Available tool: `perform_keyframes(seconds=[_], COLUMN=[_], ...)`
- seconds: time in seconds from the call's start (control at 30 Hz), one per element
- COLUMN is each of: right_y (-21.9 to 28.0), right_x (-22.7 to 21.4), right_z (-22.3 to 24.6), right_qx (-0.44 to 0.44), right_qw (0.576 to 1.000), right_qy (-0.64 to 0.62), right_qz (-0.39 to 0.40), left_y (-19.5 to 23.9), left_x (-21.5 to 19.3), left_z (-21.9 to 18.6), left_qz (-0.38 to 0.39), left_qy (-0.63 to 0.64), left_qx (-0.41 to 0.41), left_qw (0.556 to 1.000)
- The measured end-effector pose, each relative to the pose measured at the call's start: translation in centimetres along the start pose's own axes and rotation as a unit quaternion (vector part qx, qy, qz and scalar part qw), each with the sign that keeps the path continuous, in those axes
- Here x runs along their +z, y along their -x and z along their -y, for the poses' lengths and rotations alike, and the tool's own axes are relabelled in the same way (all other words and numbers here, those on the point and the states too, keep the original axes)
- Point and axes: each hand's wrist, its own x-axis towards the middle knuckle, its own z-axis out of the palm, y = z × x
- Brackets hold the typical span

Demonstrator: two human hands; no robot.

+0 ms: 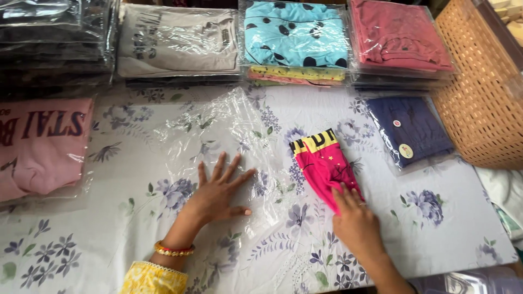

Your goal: The person folds a pink shirt on a table, smoothing it flat and folding the sleeves and body into a compact square. They then wrap the folded shirt in a clear plastic bag, seal it, and place it on a stack of packaged shirts. Finally they pick up a pair of beige pants and begin folding them.

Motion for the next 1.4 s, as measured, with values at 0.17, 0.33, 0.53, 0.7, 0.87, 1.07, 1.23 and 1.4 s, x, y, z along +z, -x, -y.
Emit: perform_keyframes(seconds=[0.17, 0.33, 0.53, 0.7, 0.87, 1.07, 1.23, 1.4], right_y=[-2.6, -2.4, -1.7, -1.1, -1.2, 0.0, 1.4, 2.4], right_x=[-4.2, -4.3, -5.3, -5.4, -5.7, -3.0, -1.7, -0.4], right_z=[-4.7, -8.9, -9.2, -8.6, -7.7, -8.0, -8.8, -9.8], right_qx=[0.161, 0.238, 0.194, 0.188, 0.200, 0.199, 0.219, 0.221], right_qw=[0.963, 0.848, 0.780, 0.799, 0.811, 0.801, 0.784, 0.761], right_qy=[-0.202, -0.473, -0.595, -0.571, -0.550, -0.563, -0.580, -0.606], right_qz=[0.073, 0.030, -0.005, -0.003, -0.023, -0.040, -0.035, -0.066], left_y=[-2.7, -4.0, -6.2, -3.0, -9.7, -17.8, -23.4, -14.0], left_x=[1.9, 0.1, 2.4, -2.7, -0.9, -3.8, -6.2, -15.8], left_z=[0.1, -1.2, -0.9, -2.4, 0.0, 0.6, 1.7, -1.8], left_qz=[-0.049, -0.047, -0.226, -0.161, -0.236, -0.301, -0.256, -0.613], left_qy=[0.008, 0.023, -0.020, 0.090, 0.040, -0.026, -0.119, 0.066], left_qx=[0.017, 0.027, 0.097, 0.140, 0.181, 0.176, 0.090, 0.179], left_qw=[0.999, 0.998, 0.969, 0.973, 0.954, 0.937, 0.955, 0.767])
